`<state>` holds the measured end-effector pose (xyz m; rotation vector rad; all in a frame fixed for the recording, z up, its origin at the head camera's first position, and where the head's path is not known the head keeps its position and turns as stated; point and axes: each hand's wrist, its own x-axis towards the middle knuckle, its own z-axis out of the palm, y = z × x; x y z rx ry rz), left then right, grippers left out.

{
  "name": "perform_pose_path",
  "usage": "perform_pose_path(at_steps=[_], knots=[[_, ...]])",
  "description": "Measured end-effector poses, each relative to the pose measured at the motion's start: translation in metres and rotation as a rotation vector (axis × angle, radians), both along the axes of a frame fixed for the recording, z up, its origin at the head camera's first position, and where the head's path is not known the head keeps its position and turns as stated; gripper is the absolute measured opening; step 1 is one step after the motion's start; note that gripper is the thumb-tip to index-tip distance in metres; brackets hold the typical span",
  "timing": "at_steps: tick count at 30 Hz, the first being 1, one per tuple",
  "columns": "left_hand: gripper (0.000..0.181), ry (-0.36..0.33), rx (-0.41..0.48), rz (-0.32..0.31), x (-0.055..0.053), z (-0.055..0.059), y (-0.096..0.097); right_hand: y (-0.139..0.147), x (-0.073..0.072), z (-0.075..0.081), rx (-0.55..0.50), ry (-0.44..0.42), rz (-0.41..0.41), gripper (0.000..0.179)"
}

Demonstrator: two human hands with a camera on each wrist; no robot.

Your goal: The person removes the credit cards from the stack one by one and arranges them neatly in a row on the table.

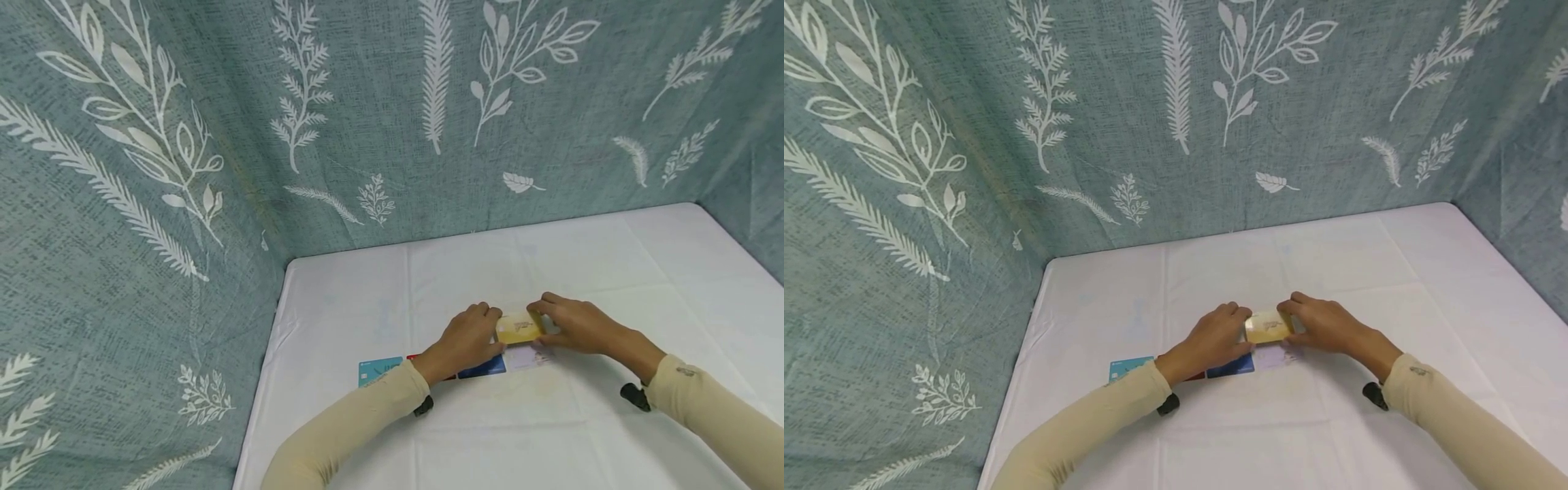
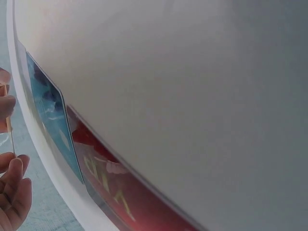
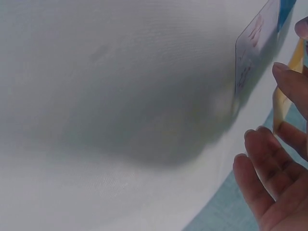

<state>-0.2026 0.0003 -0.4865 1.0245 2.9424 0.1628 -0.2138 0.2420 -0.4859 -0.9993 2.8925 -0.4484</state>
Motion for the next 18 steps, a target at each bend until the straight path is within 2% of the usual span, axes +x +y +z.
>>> perform_pose_path(at_steps=[10, 18], knots=[[0.057, 0.010, 0.012, -0.005, 0.004, -0.001, 0.007, 0.010, 0.004, 0.001, -0.009, -0.011, 0.002, 0.055], [0.057, -0.015, 0.027, 0.009, 0.007, 0.000, 0.013, 0.015, 0.009, 0.005, -0.015, -0.023, -0.025, 0.054]])
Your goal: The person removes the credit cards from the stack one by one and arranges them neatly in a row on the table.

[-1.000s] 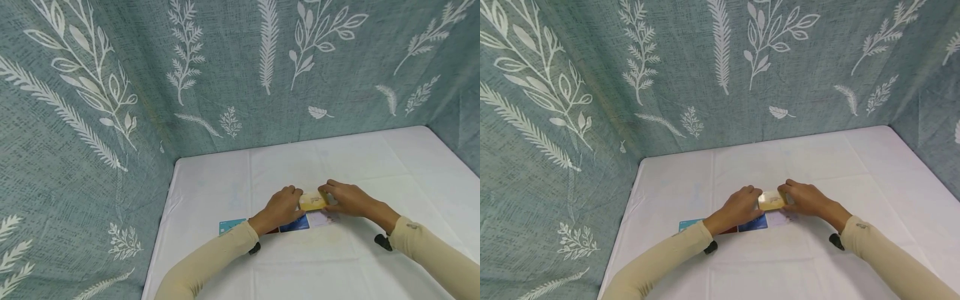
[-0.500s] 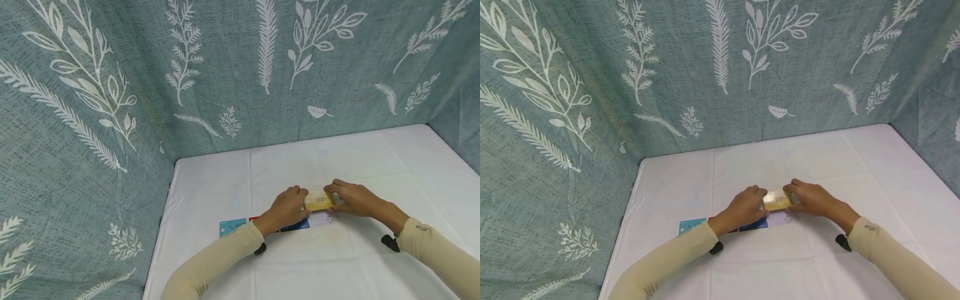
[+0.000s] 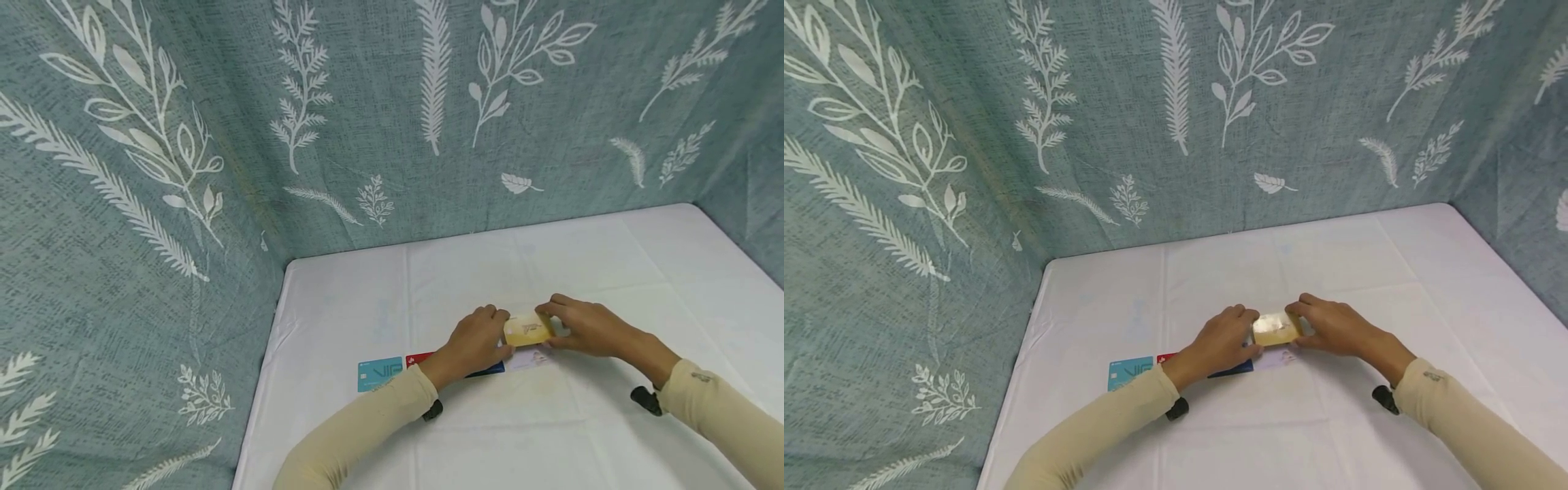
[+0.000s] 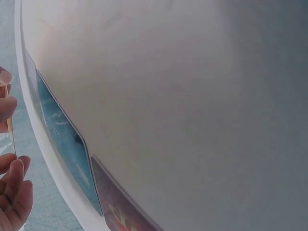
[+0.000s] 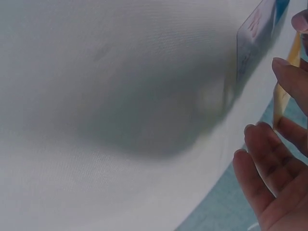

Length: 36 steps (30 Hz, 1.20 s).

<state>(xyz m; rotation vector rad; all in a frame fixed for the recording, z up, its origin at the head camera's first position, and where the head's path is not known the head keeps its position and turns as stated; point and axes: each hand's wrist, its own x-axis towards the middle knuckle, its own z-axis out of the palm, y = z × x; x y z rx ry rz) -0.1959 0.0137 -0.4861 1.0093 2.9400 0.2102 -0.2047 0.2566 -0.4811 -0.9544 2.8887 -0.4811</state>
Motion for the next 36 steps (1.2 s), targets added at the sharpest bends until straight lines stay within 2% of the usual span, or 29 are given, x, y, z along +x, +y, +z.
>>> perform_pose_path(at_steps=[5, 12, 16, 20, 28, 36], knots=[[0.056, -0.017, 0.005, 0.006, 0.002, 0.001, 0.003, 0.002, 0.003, 0.003, 0.004, 0.001, -0.002, 0.053], [0.055, 0.039, 0.009, -0.011, 0.004, 0.001, 0.007, 0.007, 0.005, 0.004, 0.005, 0.011, 0.008, 0.053], [0.055, 0.020, 0.007, 0.006, 0.006, 0.000, 0.009, 0.009, 0.006, 0.004, -0.004, 0.010, 0.021, 0.052], [0.055, 0.004, 0.016, 0.009, 0.007, 0.000, 0.014, 0.012, 0.008, 0.005, 0.012, -0.005, 0.000, 0.052], [0.053, 0.027, 0.034, 0.009, 0.008, 0.000, 0.020, 0.019, 0.010, 0.006, 0.021, -0.018, -0.019, 0.052], [0.056, 0.014, 0.024, 0.004, 0.010, 0.000, 0.027, 0.025, 0.012, 0.006, 0.023, -0.035, -0.015, 0.051]])
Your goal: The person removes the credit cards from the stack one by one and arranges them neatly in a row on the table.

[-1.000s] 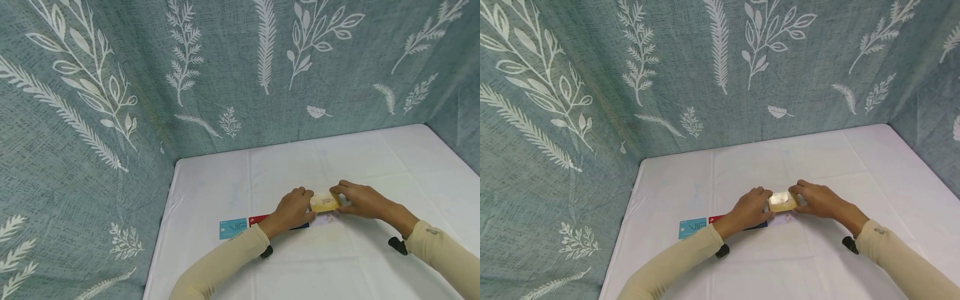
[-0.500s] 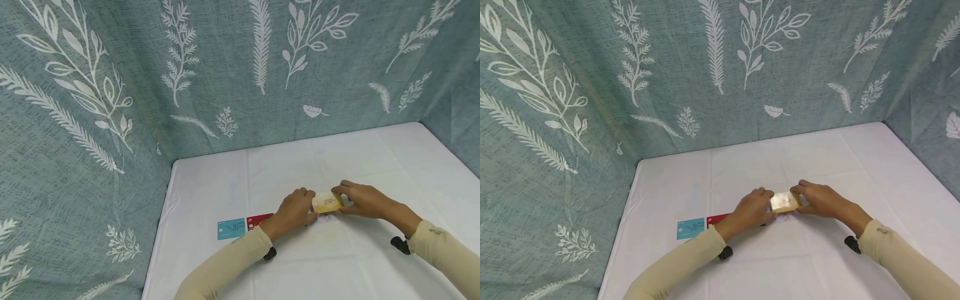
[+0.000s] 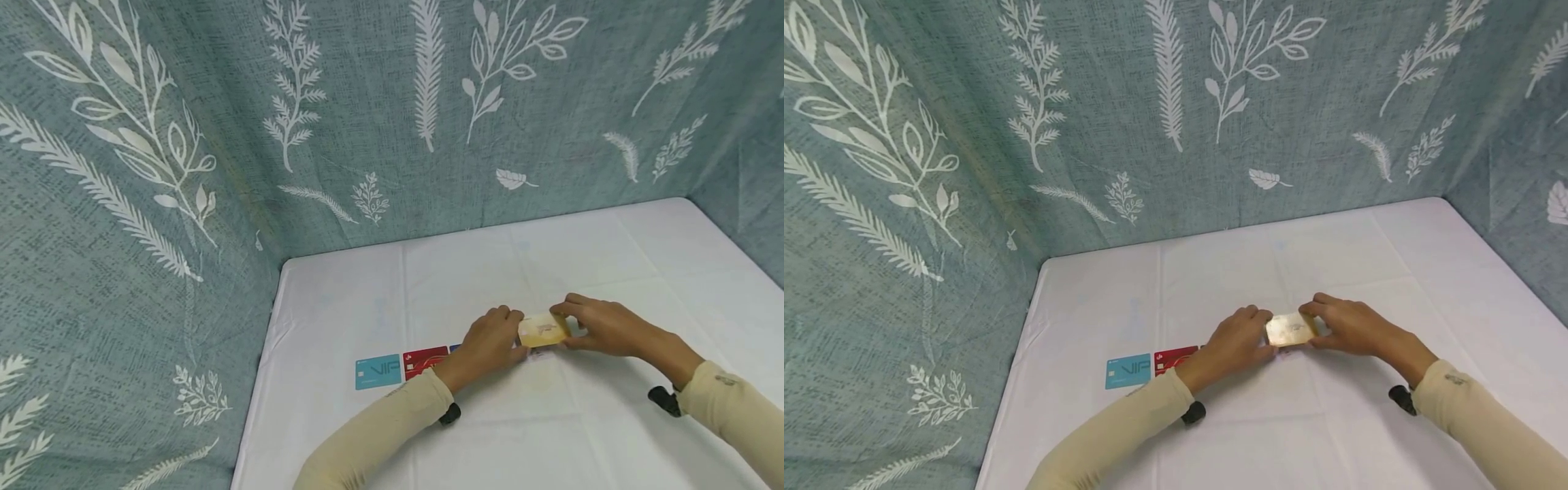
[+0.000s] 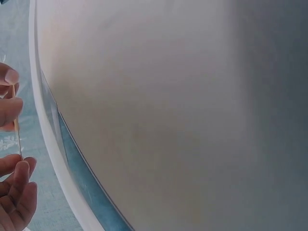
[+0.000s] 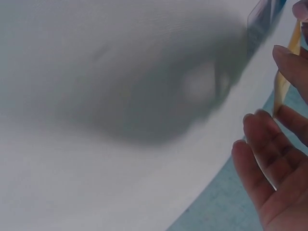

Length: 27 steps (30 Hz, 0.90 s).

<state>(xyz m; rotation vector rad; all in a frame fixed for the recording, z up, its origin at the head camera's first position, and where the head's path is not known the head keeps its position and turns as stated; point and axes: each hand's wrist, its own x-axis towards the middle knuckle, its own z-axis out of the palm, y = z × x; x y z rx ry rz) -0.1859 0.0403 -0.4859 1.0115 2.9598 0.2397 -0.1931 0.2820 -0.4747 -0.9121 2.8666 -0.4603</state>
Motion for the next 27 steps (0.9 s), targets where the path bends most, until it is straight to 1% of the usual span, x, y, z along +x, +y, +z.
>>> perform_pose_path(at_steps=[8, 18, 27], knots=[[0.057, -0.022, -0.036, 0.007, 0.001, -0.004, 0.011, 0.010, 0.001, -0.001, 0.014, -0.003, 0.002, 0.052], [0.055, -0.001, -0.003, -0.027, 0.002, -0.010, 0.020, 0.021, 0.004, -0.001, 0.034, -0.023, -0.007, 0.053], [0.053, -0.006, -0.011, -0.063, 0.001, -0.005, 0.029, 0.031, 0.007, 0.002, 0.042, -0.064, -0.040, 0.054]])
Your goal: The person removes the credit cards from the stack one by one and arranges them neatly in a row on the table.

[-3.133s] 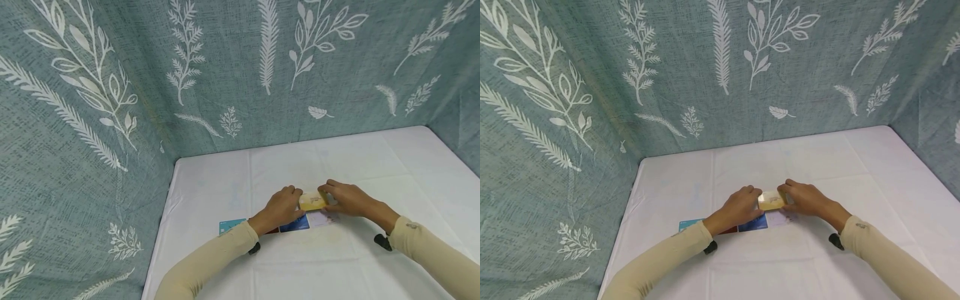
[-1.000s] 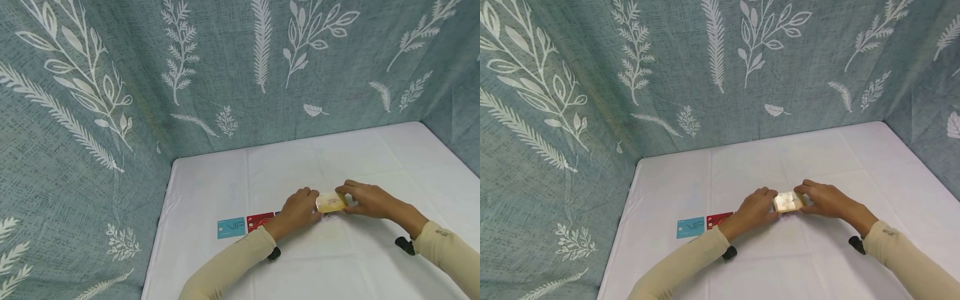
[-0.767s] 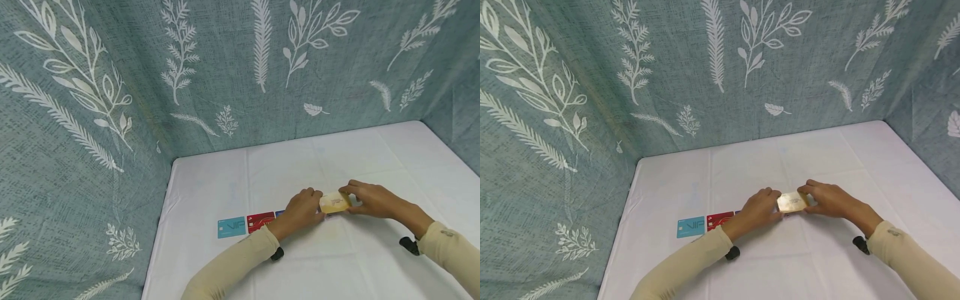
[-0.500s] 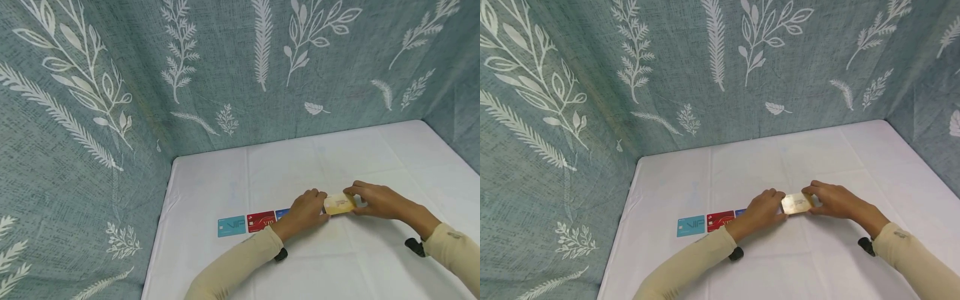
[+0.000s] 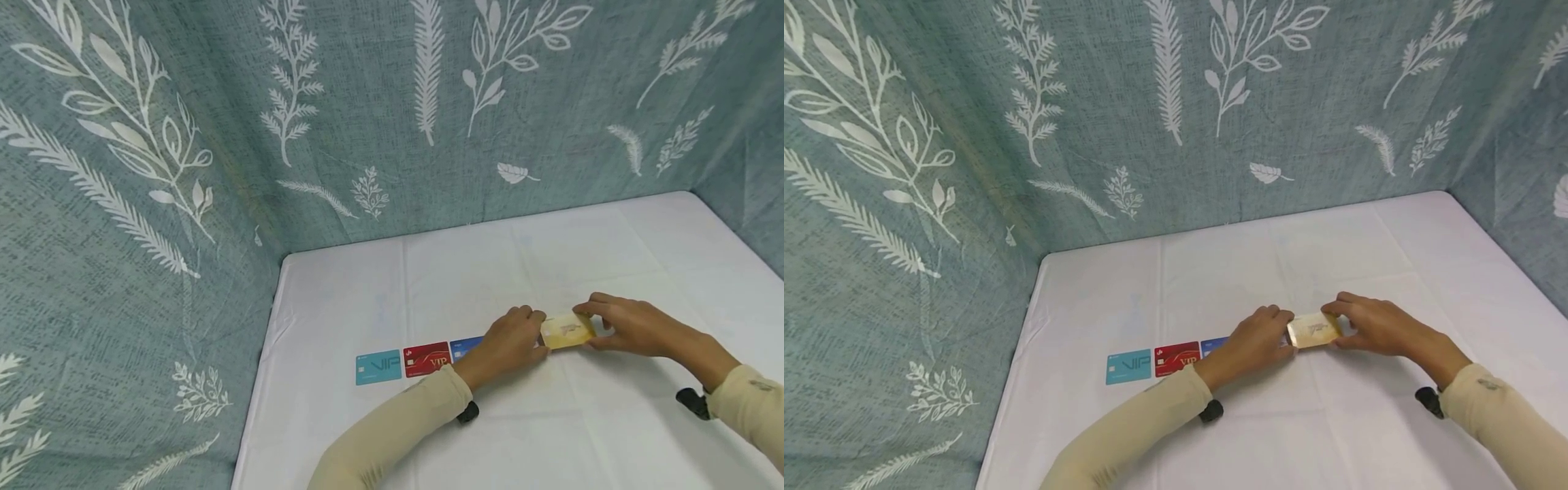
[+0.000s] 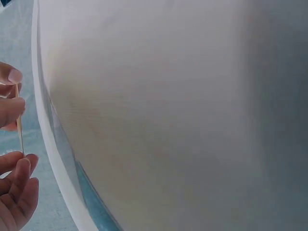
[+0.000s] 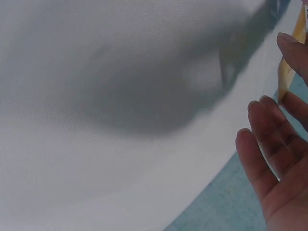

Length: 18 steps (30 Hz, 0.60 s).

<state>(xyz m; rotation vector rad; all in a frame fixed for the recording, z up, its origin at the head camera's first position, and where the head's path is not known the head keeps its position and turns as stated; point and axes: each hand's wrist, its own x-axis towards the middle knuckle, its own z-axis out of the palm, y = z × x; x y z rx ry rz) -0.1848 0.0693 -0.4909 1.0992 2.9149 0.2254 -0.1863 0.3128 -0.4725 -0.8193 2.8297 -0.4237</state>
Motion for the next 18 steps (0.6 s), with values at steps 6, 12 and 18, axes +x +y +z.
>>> perform_pose_path(at_steps=[6, 12, 18], knots=[[0.050, 0.004, -0.017, -0.003, 0.000, 0.003, 0.008, 0.006, 0.001, 0.002, 0.002, -0.011, -0.007, 0.055], [0.048, 0.003, -0.021, -0.007, -0.001, 0.001, 0.016, 0.012, 0.003, 0.002, 0.013, -0.012, -0.013, 0.055], [0.049, -0.038, -0.022, 0.005, -0.003, 0.001, 0.020, 0.014, 0.002, 0.001, 0.013, -0.018, -0.022, 0.056]])
